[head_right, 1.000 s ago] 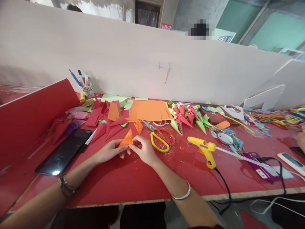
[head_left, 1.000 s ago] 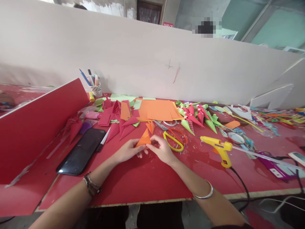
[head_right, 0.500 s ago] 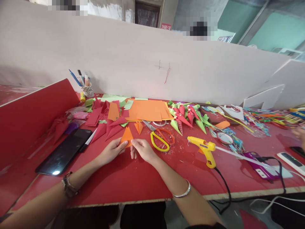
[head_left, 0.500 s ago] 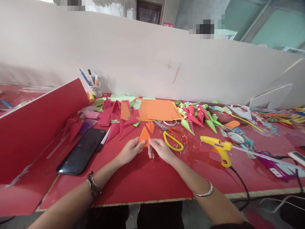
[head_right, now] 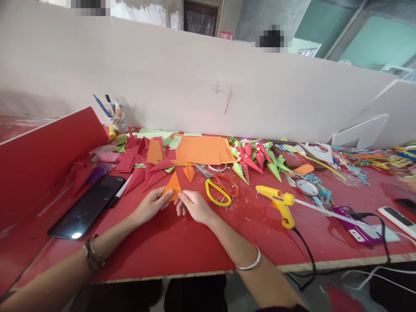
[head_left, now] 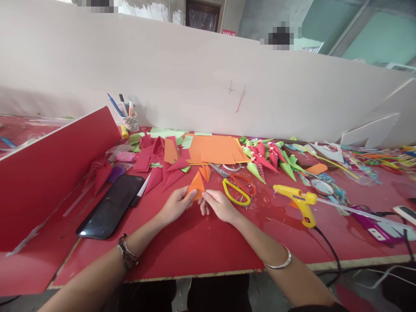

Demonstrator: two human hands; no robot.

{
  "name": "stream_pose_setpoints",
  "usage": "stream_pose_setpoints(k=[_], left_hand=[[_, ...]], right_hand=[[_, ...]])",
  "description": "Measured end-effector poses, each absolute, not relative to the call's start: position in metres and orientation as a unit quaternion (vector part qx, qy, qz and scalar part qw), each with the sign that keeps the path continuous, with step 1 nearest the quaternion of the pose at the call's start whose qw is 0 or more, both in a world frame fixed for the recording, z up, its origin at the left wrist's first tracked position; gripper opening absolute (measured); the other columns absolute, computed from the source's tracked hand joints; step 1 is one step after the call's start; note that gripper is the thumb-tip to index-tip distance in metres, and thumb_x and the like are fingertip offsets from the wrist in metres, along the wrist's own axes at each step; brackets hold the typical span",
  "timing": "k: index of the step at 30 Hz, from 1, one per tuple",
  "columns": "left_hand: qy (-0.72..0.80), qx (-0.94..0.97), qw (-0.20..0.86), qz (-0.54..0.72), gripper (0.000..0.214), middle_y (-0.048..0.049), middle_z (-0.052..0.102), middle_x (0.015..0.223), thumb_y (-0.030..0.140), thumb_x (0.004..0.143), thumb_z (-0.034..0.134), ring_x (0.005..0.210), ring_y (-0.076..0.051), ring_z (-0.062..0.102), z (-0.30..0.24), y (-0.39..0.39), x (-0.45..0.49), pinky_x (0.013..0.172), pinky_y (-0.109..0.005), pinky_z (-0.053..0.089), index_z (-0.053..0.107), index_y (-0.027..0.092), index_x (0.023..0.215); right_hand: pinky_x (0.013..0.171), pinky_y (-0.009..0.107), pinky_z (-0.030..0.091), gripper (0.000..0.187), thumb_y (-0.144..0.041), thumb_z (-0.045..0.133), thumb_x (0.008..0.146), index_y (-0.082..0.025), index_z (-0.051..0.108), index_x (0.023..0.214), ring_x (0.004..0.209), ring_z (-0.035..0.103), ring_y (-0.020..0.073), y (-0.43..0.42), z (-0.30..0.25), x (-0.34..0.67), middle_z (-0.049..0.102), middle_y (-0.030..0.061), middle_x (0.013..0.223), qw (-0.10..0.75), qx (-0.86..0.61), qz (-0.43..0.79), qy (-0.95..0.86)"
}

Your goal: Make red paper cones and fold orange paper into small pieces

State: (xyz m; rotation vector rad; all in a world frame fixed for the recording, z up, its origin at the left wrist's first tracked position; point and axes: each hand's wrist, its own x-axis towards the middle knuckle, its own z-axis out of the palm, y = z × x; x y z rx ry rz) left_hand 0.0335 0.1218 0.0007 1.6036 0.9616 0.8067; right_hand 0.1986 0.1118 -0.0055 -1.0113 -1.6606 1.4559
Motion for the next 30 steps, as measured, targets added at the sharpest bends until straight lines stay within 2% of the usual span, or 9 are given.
stream_pose_setpoints(k=[7, 11, 14, 18, 24, 30], left_hand=[[0.402, 0.694, 0.514, 0.304, 0.038, 0.0008, 0.054, 0.063, 0.045, 0.084, 0.038, 0.051, -0.008, 0.047, 0.008, 0.123, 0.025, 0.051, -0.019, 0.039, 0.056, 0.012, 0.074], [0.422, 0.704, 0.494, 0.286, 0.038, 0.0018, 0.052, 0.056, 0.046, 0.082, 0.041, 0.047, -0.008, 0.048, 0.006, 0.123, 0.024, 0.048, -0.019, 0.038, 0.054, 0.013, 0.069], [0.423, 0.691, 0.512, 0.286, 0.038, 0.0029, 0.052, 0.055, 0.047, 0.082, 0.041, 0.04, -0.006, 0.045, 0.004, 0.123, 0.025, 0.042, -0.018, 0.036, 0.05, 0.013, 0.068], [0.391, 0.682, 0.545, 0.29, 0.036, 0.0027, 0.053, 0.056, 0.046, 0.082, 0.043, 0.041, -0.006, 0.045, 0.005, 0.122, 0.029, 0.041, -0.017, 0.037, 0.052, 0.013, 0.071], [0.39, 0.673, 0.549, 0.304, 0.038, 0.0011, 0.055, 0.056, 0.047, 0.08, 0.046, 0.045, -0.007, 0.047, 0.005, 0.121, 0.031, 0.044, -0.018, 0.041, 0.055, 0.012, 0.067], [0.42, 0.674, 0.532, 0.295, 0.048, -0.0007, 0.058, 0.053, 0.05, 0.082, 0.039, 0.042, -0.006, 0.046, 0.004, 0.122, 0.03, 0.042, -0.016, 0.037, 0.059, 0.011, 0.062]], right_hand=[[0.052, 0.023, 0.041, 0.031, -0.038, 0.03, 0.09, -0.017, 0.046, 0.074, 0.046, 0.048, 0.0089, 0.109, -0.001, 0.201, 0.058, 0.0001, 0.057, 0.286, -0.396, 0.528, -0.695], [0.049, 0.02, 0.04, 0.028, -0.033, 0.032, 0.089, -0.018, 0.046, 0.07, 0.044, 0.048, 0.0083, 0.108, 0.0, 0.204, 0.054, -0.0025, 0.051, 0.259, -0.4, 0.507, -0.718], [0.047, 0.019, 0.038, 0.029, -0.034, 0.034, 0.089, -0.018, 0.047, 0.069, 0.043, 0.047, 0.0077, 0.108, -0.001, 0.204, 0.052, -0.0033, 0.05, 0.276, -0.406, 0.497, -0.716], [0.046, 0.019, 0.037, 0.031, -0.04, 0.035, 0.088, -0.017, 0.051, 0.074, 0.045, 0.046, 0.0072, 0.108, -0.003, 0.202, 0.052, -0.003, 0.055, 0.306, -0.402, 0.505, -0.7], [0.046, 0.019, 0.034, 0.035, -0.041, 0.038, 0.087, -0.016, 0.052, 0.069, 0.042, 0.042, 0.0064, 0.107, 0.003, 0.202, 0.048, -0.0042, 0.049, 0.304, -0.397, 0.513, -0.698], [0.047, 0.02, 0.033, 0.036, -0.043, 0.036, 0.088, -0.016, 0.048, 0.066, 0.041, 0.04, 0.0063, 0.107, 0.005, 0.203, 0.046, -0.0052, 0.047, 0.296, -0.399, 0.511, -0.701]])
